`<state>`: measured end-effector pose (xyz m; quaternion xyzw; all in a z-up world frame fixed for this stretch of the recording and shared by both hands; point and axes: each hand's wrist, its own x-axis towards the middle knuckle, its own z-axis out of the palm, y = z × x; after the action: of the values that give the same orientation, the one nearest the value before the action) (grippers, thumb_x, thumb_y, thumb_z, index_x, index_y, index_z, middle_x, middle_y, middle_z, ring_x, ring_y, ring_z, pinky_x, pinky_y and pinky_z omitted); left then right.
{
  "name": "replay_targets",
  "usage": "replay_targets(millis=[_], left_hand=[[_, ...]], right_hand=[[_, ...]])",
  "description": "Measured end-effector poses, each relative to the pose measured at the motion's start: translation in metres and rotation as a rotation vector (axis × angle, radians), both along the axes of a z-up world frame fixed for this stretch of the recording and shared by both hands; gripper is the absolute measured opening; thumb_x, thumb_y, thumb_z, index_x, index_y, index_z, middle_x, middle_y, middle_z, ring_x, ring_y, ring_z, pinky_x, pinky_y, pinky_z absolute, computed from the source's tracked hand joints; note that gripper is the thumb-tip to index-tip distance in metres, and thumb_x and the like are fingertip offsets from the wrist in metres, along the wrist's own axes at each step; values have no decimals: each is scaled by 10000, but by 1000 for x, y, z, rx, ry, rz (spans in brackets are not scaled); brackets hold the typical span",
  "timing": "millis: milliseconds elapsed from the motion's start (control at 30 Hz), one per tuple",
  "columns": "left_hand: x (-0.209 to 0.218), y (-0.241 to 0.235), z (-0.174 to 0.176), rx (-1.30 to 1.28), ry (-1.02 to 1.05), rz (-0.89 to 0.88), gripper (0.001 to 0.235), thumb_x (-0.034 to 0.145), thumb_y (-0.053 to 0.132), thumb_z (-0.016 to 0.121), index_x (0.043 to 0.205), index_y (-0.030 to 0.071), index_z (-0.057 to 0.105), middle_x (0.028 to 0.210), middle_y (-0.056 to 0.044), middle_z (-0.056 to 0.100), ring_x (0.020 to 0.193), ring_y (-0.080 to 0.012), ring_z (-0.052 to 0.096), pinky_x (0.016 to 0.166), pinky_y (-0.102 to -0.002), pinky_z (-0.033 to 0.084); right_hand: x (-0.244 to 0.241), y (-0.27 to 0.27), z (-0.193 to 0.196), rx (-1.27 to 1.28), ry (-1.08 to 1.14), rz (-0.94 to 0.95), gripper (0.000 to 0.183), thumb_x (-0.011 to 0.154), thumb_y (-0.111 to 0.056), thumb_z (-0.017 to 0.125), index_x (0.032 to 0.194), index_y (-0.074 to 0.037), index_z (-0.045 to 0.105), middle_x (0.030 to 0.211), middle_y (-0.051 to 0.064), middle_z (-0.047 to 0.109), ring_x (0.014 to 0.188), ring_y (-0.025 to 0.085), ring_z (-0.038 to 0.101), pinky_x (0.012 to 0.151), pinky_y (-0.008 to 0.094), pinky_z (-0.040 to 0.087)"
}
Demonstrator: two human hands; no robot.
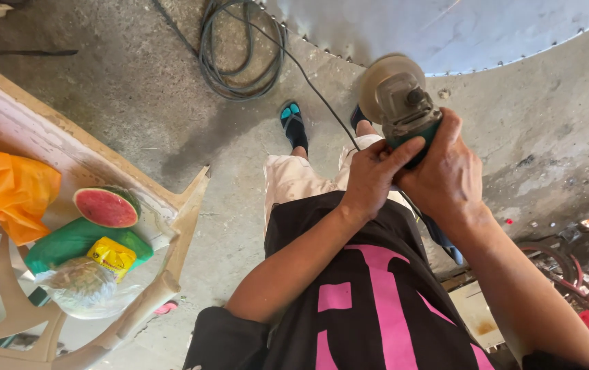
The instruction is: The recorder uses an angle grinder to smooth and shape the edge of a large circular metal disc.
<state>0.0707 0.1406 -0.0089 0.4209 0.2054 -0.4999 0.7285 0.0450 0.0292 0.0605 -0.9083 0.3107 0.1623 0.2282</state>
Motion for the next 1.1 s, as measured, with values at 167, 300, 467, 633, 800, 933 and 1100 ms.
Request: replay_targets(millis=[167,300,467,633,800,933,1100], left_hand=[[15,22,-8,3,12,73,403,922,324,827,995,-44,681,824,26,599,679,-42,528,554,-219,426],[46,38,5,-22,17,115,397,933,321,825,1018,-23,647,869,10,613,722,-63,583,581,-233,507],[78,56,10,29,24,79,442,876,365,798,1078,-16,703,887,-9,685,726,-78,663,599,-240,586],[59,59,-13,55,4,78,478,885,381,825,1053,-51,711,856,-19,665,685,-86,625,556,-235,529],[36,40,2,29,-5,-77,560,844,464,835,993,-65,725,826,-17,677,659,-77,598,535,-223,482],[28,20,10,10,8,-224,613,816,512,824,977,-70,714,835,-39,698,676,-85,647,571,-230,547],[20,4,13,-29,-36,-340,687,803,555,822,976,-103,725,863,-85,715,705,-105,670,620,-247,578]], right_hand=[[31,19,2,20,10,26,931,765,-338,902,1370,67,322,1015,320,688,852,516,695,692,570,547],[56,35,3,51,-1,37,931,742,-313,908,1367,65,332,1057,327,678,877,520,692,696,569,547],[77,51,-3,66,-32,57,904,760,-272,891,1380,69,329,1062,326,678,883,524,689,713,570,550],[69,55,-5,108,-20,52,872,766,-272,877,1355,61,327,1050,314,687,879,512,701,728,566,558],[29,40,2,-12,-2,-3,864,897,-342,888,1383,77,310,993,321,679,855,531,681,724,580,538],[-1,27,10,-25,-13,-63,854,868,-316,889,1371,68,317,962,306,679,842,524,683,725,570,542],[-25,15,7,-4,-90,-127,808,870,-255,872,1379,56,327,982,284,687,875,511,693,740,554,550]])
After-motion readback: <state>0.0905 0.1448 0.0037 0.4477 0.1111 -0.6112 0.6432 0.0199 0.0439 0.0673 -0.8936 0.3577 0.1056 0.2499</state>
